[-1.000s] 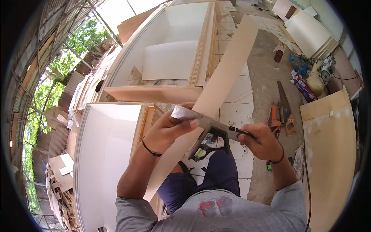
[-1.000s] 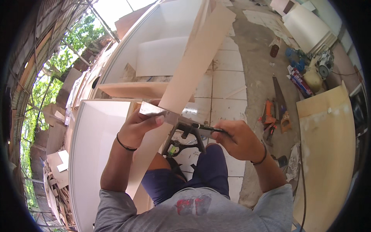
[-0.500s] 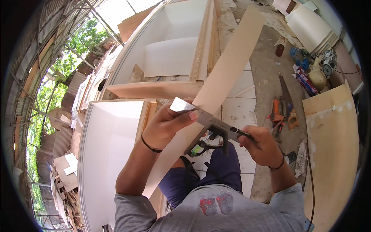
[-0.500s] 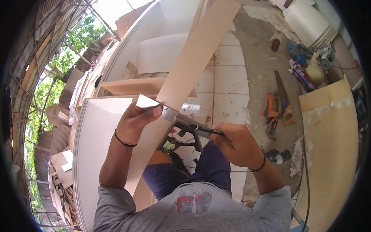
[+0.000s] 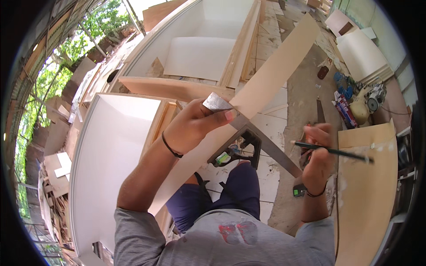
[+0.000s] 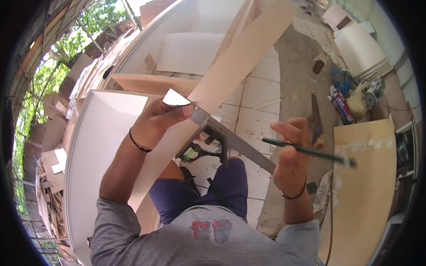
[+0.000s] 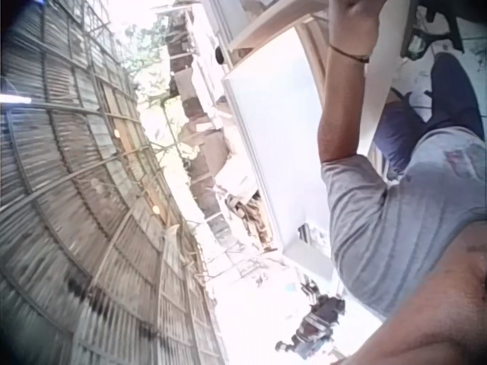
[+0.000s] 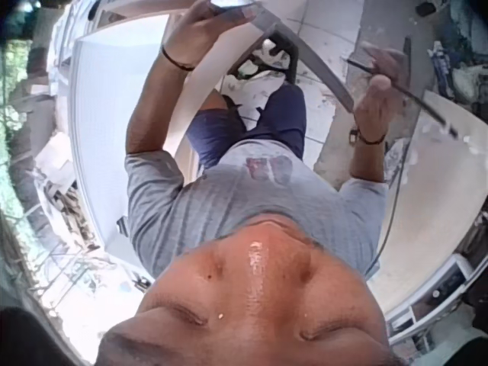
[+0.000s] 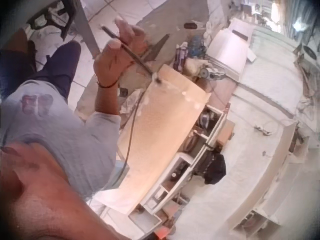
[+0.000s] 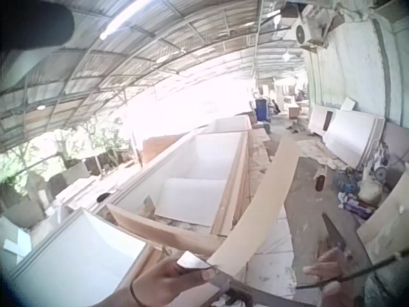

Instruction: The person applies a finishing strip to the edge of a wooden cabinet, sands the edge smooth with a block, and uses a pencil and straightedge to mark a second piece of wood before cutting it with scissors.

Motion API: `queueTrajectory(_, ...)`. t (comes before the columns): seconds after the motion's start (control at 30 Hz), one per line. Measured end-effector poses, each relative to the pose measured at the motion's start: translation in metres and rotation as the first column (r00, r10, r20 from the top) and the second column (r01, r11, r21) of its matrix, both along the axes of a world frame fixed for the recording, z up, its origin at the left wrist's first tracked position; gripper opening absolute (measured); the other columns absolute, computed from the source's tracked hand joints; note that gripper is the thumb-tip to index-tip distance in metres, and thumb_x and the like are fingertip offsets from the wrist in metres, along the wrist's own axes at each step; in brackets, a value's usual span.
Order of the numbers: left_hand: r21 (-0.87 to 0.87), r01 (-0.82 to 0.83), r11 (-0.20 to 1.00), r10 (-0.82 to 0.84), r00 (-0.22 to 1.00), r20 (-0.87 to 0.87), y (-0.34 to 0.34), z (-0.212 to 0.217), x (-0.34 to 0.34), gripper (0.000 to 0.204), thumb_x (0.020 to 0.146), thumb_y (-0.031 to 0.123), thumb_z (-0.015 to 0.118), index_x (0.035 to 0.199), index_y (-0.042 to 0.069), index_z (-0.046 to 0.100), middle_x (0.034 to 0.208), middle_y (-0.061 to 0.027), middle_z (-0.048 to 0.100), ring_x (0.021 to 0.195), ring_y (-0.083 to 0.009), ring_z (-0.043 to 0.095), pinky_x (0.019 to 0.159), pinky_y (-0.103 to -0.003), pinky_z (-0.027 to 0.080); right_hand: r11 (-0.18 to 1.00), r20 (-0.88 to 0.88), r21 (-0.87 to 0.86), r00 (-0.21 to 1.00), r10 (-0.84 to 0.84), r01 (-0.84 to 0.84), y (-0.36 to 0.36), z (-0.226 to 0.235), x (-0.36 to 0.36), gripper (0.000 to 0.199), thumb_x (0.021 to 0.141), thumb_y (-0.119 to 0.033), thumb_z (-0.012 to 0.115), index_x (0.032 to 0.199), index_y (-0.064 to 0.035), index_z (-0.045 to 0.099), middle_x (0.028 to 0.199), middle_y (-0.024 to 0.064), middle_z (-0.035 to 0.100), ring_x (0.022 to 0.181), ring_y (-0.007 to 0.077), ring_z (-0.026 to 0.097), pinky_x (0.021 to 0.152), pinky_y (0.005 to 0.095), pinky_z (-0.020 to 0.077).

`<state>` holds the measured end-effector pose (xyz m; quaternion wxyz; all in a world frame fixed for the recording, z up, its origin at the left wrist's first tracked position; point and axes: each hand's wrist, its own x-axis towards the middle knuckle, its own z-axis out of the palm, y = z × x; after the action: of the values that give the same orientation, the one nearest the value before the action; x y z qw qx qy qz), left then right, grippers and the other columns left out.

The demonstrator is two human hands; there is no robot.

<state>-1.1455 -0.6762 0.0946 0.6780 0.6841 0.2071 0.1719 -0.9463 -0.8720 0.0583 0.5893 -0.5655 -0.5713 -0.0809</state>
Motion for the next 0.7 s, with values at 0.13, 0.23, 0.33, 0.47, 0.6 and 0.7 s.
queueTrajectory(0.13, 0.079, -0.015, 0.997, 0.019, 0.999, -0.044, -0.004, 0.004, 0.000, 0.039, 0.088, 0.032, 0.064, 0.063, 0.006, 0.052, 0.058, 0.0080, 0.039, 0.054, -0.0030, 0.033, 0.048, -0.027, 0.025, 0.984, -0.089, 0.103, 0.984, 0.153, -0.144, -0.006, 0.012, -0.008, 0.032, 0.094, -0.031, 0.056, 0.097, 0.0008, 0.061, 0.067, 0.0079, 0.057, 0.059, 0.0193, 0.054, 0.054, 0.0258, 0.0448)
queueTrajectory(0.23, 0.079, 0.008, 0.997, 0.000, 0.994, -0.105, 0.001, -0.001, -0.004, 0.032, 0.090, 0.029, 0.063, 0.072, 0.003, 0.058, 0.063, 0.0066, 0.047, 0.060, -0.0027, 0.040, 0.052, -0.025, 0.031, 0.982, 0.135, 0.021, 0.973, 0.185, -0.190, 0.016, 0.026, -0.024, 0.019, 0.086, -0.015, 0.066, 0.097, 0.0003, 0.060, 0.073, 0.0126, 0.063, 0.063, 0.0229, 0.063, 0.056, 0.0300, 0.0503)
queueTrajectory(0.33, -0.023, 0.044, 0.999, -0.041, 0.994, 0.098, -0.007, 0.001, 0.000, 0.026, 0.092, 0.026, 0.061, 0.087, 0.000, 0.062, 0.074, 0.0041, 0.056, 0.070, -0.0033, 0.048, 0.061, -0.023, 0.038, 0.975, 0.171, -0.034, 0.960, 0.224, -0.221, 0.024, 0.027, -0.027, 0.020, 0.079, -0.002, 0.068, 0.097, -0.0006, 0.059, 0.081, 0.0159, 0.067, 0.069, 0.0256, 0.067, 0.059, 0.0325, 0.0534)
queueTrajectory(0.47, -0.033, 0.112, 0.993, -0.109, 0.990, 0.086, -0.004, 0.000, -0.003, 0.025, 0.093, 0.022, 0.059, 0.098, -0.002, 0.062, 0.084, 0.0018, 0.061, 0.079, -0.0044, 0.052, 0.070, -0.023, 0.042, 0.975, 0.214, -0.035, 0.951, 0.223, -0.221, 0.028, 0.030, -0.028, 0.022, 0.079, -0.001, 0.069, 0.098, -0.0014, 0.059, 0.080, 0.0151, 0.067, 0.066, 0.0251, 0.067, 0.058, 0.0314, 0.0528)
queueTrajectory(0.6, -0.034, 0.141, 0.989, -0.136, 0.984, 0.116, -0.005, 0.002, -0.004, 0.025, 0.093, 0.022, 0.059, 0.099, -0.002, 0.063, 0.085, 0.0010, 0.063, 0.079, -0.0047, 0.053, 0.071, -0.023, 0.042, 0.975, 0.240, -0.056, 0.945, 0.221, -0.214, 0.030, 0.028, -0.028, 0.021, 0.078, -0.001, 0.069, 0.097, -0.0015, 0.060, 0.081, 0.0149, 0.067, 0.066, 0.0250, 0.067, 0.057, 0.0316, 0.0525)
queueTrajectory(0.7, 0.003, 0.127, 0.992, -0.126, 0.981, 0.144, -0.007, 0.002, -0.003, 0.025, 0.094, 0.022, 0.059, 0.099, -0.002, 0.063, 0.085, 0.0007, 0.063, 0.079, -0.0050, 0.053, 0.071, -0.023, 0.042, 0.977, 0.255, -0.060, 0.944, 0.211, -0.203, 0.029, 0.029, -0.030, 0.020, 0.078, -0.001, 0.068, 0.097, -0.0016, 0.060, 0.081, 0.0142, 0.066, 0.066, 0.0252, 0.066, 0.057, 0.0318, 0.0522)
